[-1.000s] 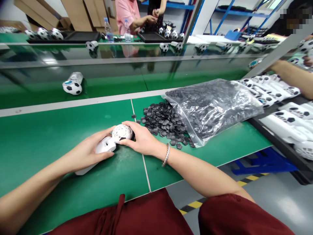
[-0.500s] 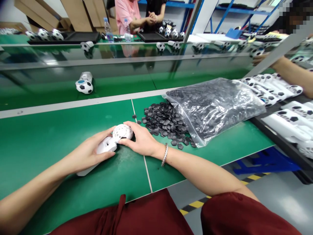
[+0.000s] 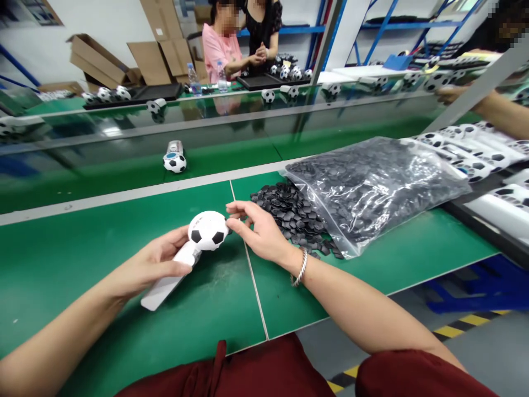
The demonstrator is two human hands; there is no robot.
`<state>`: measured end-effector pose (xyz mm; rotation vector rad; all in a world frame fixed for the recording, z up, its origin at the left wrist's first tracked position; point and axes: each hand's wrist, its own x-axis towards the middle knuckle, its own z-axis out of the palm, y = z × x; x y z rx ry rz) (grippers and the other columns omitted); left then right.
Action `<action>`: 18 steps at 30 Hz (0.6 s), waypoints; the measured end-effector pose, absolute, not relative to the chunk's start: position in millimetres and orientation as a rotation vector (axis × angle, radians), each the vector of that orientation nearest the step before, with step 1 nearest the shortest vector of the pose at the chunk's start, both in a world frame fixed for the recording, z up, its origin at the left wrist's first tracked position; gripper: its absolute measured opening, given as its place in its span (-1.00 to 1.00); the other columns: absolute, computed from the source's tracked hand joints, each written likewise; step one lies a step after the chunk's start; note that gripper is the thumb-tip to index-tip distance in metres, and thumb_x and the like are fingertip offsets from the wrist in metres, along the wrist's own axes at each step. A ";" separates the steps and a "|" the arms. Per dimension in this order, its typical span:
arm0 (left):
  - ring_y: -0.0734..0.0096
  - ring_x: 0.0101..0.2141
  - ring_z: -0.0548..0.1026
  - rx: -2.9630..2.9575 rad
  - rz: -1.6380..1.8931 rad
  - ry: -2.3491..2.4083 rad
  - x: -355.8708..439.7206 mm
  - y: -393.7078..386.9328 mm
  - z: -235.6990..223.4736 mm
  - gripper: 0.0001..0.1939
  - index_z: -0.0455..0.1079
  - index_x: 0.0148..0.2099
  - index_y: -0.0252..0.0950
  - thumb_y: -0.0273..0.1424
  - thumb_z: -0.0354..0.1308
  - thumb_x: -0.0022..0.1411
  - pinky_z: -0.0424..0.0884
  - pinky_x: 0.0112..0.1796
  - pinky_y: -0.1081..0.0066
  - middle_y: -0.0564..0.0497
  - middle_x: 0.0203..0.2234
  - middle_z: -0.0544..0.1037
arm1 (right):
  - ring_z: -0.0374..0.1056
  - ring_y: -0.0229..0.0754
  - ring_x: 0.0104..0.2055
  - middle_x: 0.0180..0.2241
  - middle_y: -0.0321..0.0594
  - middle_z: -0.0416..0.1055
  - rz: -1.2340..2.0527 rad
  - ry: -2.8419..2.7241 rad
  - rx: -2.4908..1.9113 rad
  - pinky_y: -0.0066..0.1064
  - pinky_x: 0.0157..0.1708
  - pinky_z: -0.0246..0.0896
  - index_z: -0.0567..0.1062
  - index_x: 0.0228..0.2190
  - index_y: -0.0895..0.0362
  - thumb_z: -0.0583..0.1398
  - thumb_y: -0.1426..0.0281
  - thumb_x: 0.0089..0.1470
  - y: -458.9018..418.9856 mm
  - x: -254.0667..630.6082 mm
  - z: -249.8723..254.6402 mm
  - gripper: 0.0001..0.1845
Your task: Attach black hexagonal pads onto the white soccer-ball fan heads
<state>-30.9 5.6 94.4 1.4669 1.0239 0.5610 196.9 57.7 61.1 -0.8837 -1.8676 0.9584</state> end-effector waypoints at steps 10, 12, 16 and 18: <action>0.19 -0.06 0.31 2.390 0.360 1.434 -56.0 19.9 92.0 -0.29 0.15 0.16 -0.13 -0.66 -0.12 -0.08 0.25 -0.04 0.14 0.00 -0.04 0.40 | 0.26 -0.27 -0.44 -0.48 -0.30 0.33 0.620 -2.300 -1.315 -0.44 -0.44 0.15 0.45 -0.51 0.12 0.27 0.40 -0.13 71.5 217.1 65.3 -0.92; 0.19 -0.05 0.32 2.419 0.340 1.456 -54.1 19.9 86.1 -0.25 0.15 0.16 -0.11 -0.67 -0.13 -0.11 0.27 -0.04 0.12 0.00 -0.05 0.40 | 0.29 -0.20 -0.37 -0.44 -0.27 0.37 0.584 -2.378 -1.376 -0.42 -0.41 0.15 0.48 -0.47 0.10 0.32 0.37 -0.20 68.9 217.5 64.1 -0.85; 0.08 0.03 0.28 2.493 0.372 1.519 -51.7 20.0 68.2 -0.21 0.10 0.19 -0.13 -0.62 -0.03 -0.16 0.10 0.07 -0.08 -0.07 0.04 0.34 | 0.31 -0.21 -0.35 -0.41 -0.30 0.40 0.589 -2.388 -1.478 -0.45 -0.39 0.12 0.48 -0.46 0.08 0.31 0.43 -0.20 70.3 216.2 62.2 -0.85; 0.06 0.04 0.27 2.520 0.428 1.540 -51.6 20.4 58.6 -0.19 0.06 0.21 -0.13 -0.59 0.03 -0.16 0.04 0.09 -0.12 -0.07 0.05 0.33 | 0.31 -0.23 -0.33 -0.39 -0.32 0.40 0.624 -2.384 -1.495 -0.47 -0.39 0.10 0.47 -0.47 0.08 0.32 0.42 -0.22 71.3 215.5 63.3 -0.84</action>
